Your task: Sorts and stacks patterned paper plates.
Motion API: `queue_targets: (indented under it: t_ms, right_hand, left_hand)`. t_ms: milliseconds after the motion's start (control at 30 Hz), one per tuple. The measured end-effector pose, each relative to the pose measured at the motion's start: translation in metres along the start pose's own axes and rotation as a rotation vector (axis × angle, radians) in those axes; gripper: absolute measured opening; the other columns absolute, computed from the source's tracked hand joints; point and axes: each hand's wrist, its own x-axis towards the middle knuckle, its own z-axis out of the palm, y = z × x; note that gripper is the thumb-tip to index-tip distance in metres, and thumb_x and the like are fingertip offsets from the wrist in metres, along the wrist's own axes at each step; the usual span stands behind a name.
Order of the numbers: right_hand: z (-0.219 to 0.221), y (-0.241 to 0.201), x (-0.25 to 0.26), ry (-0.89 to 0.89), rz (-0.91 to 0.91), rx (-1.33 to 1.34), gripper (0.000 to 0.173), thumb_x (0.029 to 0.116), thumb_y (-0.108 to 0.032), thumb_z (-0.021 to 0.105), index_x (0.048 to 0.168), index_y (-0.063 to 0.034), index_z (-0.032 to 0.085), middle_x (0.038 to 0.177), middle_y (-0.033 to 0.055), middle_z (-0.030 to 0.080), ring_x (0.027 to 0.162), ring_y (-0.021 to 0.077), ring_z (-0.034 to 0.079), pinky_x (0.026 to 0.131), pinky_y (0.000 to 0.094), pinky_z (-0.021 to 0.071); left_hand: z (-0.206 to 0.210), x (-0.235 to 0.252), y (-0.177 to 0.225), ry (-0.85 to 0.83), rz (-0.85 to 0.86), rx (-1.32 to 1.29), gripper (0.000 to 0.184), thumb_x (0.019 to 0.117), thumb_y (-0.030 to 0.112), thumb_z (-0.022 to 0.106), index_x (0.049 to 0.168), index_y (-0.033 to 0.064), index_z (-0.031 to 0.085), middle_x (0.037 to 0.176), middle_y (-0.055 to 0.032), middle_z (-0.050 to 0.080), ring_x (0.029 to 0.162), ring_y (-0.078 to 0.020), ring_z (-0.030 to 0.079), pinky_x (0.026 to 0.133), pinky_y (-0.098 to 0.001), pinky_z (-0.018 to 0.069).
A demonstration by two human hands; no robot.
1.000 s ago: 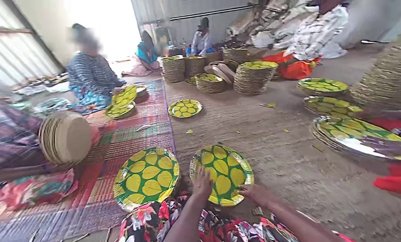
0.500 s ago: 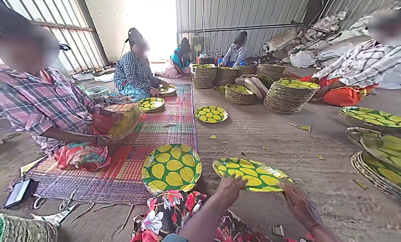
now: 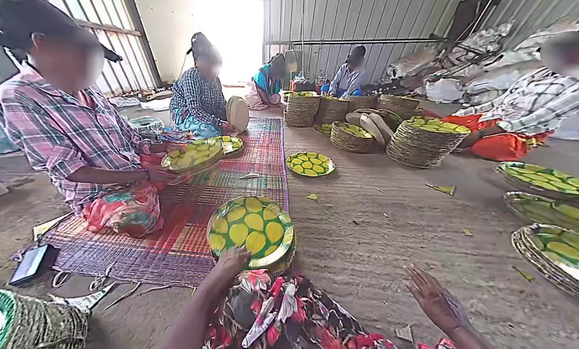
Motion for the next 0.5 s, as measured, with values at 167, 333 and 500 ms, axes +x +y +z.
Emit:
queue_targets:
  t_ms: [167,333,500]
  right_hand:
    - [0.011,0.009,0.004,0.058,-0.005,0.006,0.052,0.1036,-0.011,0.054,0.155,-0.0045,0.046,0.159,0.0254,0.043,0.148,0.0427,0.043,0.117,0.058,0.0377]
    - [0.023,0.02,0.005,0.091,-0.034,-0.016,0.047,0.0999,-0.007,0.06,0.146,0.0,0.056,0.151,0.0264,0.052,0.138,0.047,0.052,0.107,0.065,0.0455]
    - [0.033,0.029,0.001,0.003,-0.001,-0.027,0.045,0.1004,-0.009,0.059,0.145,-0.0011,0.058,0.151,0.0257,0.053,0.141,0.0437,0.05,0.114,0.0594,0.0417]
  left_hand:
    - [-0.035,0.019,0.013,-0.267,-0.139,0.04,0.051,0.1021,0.028,0.063,0.146,0.0032,0.055,0.142,-0.0281,0.058,0.135,-0.0471,0.053,0.11,-0.0665,0.0405]
    - [-0.065,0.088,0.12,-0.103,0.173,0.11,0.046,0.1077,0.029,0.052,0.148,0.0069,0.053,0.149,-0.02,0.055,0.141,-0.0394,0.049,0.114,-0.062,0.037]
    - [0.006,0.159,0.167,-0.273,0.391,0.328,0.045,0.1073,0.027,0.051,0.143,0.0001,0.057,0.153,-0.0225,0.049,0.149,-0.0416,0.036,0.124,-0.0628,0.0181]
